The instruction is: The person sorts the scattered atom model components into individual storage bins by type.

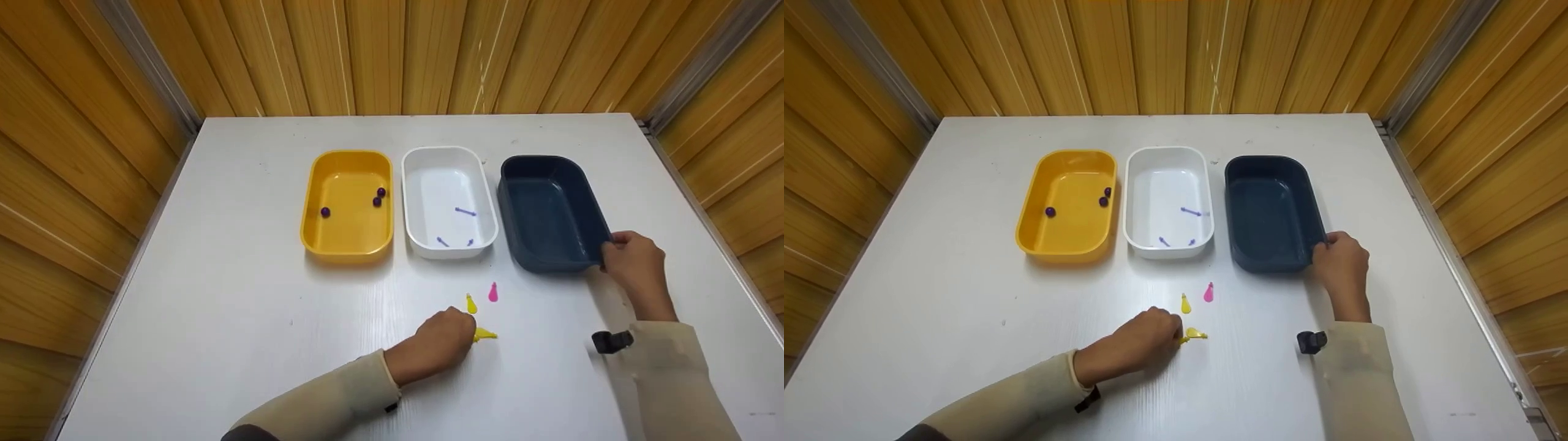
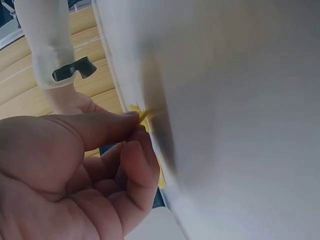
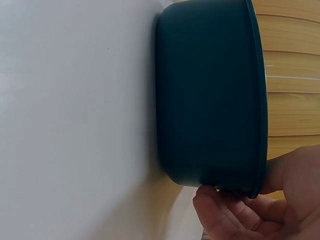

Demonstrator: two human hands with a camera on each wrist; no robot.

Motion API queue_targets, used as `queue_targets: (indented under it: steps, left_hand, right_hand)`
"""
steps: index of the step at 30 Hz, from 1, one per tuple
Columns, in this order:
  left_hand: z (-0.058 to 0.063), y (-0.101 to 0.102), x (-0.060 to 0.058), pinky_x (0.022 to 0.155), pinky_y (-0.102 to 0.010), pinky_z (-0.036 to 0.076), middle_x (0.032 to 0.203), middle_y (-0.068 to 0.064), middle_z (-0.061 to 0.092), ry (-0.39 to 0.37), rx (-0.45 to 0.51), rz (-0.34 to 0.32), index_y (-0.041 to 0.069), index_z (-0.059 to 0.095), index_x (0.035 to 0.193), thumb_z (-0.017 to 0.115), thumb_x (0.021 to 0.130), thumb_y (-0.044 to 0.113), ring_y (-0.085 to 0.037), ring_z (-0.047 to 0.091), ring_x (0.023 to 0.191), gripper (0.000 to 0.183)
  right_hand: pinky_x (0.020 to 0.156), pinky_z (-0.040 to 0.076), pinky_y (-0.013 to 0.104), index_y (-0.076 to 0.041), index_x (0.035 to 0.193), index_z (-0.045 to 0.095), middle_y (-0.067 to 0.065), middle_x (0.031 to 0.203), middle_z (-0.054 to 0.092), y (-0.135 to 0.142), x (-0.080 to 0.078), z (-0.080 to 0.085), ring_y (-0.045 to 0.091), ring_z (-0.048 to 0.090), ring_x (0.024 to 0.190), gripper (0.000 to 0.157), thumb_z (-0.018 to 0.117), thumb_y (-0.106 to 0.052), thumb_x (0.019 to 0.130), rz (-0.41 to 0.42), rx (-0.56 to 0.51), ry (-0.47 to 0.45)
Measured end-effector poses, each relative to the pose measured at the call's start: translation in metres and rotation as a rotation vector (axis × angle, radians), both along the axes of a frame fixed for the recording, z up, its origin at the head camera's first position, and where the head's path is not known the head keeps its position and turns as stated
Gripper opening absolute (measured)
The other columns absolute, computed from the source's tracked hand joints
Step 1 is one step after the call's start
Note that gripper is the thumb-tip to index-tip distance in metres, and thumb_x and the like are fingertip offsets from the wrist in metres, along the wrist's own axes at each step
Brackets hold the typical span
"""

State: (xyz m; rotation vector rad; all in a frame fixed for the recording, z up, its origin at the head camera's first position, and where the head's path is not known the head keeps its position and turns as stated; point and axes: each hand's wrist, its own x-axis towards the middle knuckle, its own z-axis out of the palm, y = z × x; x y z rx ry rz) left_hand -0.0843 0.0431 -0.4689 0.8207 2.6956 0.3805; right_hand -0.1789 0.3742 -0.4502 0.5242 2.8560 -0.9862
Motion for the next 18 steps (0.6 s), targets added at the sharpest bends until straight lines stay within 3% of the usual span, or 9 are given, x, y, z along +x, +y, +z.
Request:
queue_targets:
  steps: [7, 18]
  left_hand:
    - [0.01, 0.0, -0.014, 0.052, -0.021, 0.041, 0.075, -0.004, 0.063, -0.037, 0.053, 0.013, 0.005, 0.072, 0.092, 0.063, 0.097, 0.007, -0.01, 0.044, 0.061, 0.01]
    - [0.019, 0.006, -0.033, 0.052, -0.019, 0.04, 0.074, -0.001, 0.066, 0.019, 0.134, 0.024, 0.007, 0.072, 0.089, 0.066, 0.096, 0.011, -0.01, 0.046, 0.062, 0.01]
  right_hand:
    - [0.06, 0.05, 0.019, 0.013, 0.139, 0.049, 0.035, 0.123, 0.064, -0.001, 0.0, 0.0, 0.016, 0.072, 0.077, 0.051, 0.043, -0.022, 0.103, -0.008, -0.007, -0.01]
    - [0.061, 0.05, 0.019, 0.014, 0.14, 0.048, 0.034, 0.124, 0.064, -0.002, 0.0, -0.001, 0.024, 0.073, 0.085, 0.051, 0.043, -0.022, 0.104, -0.007, -0.006, -0.021]
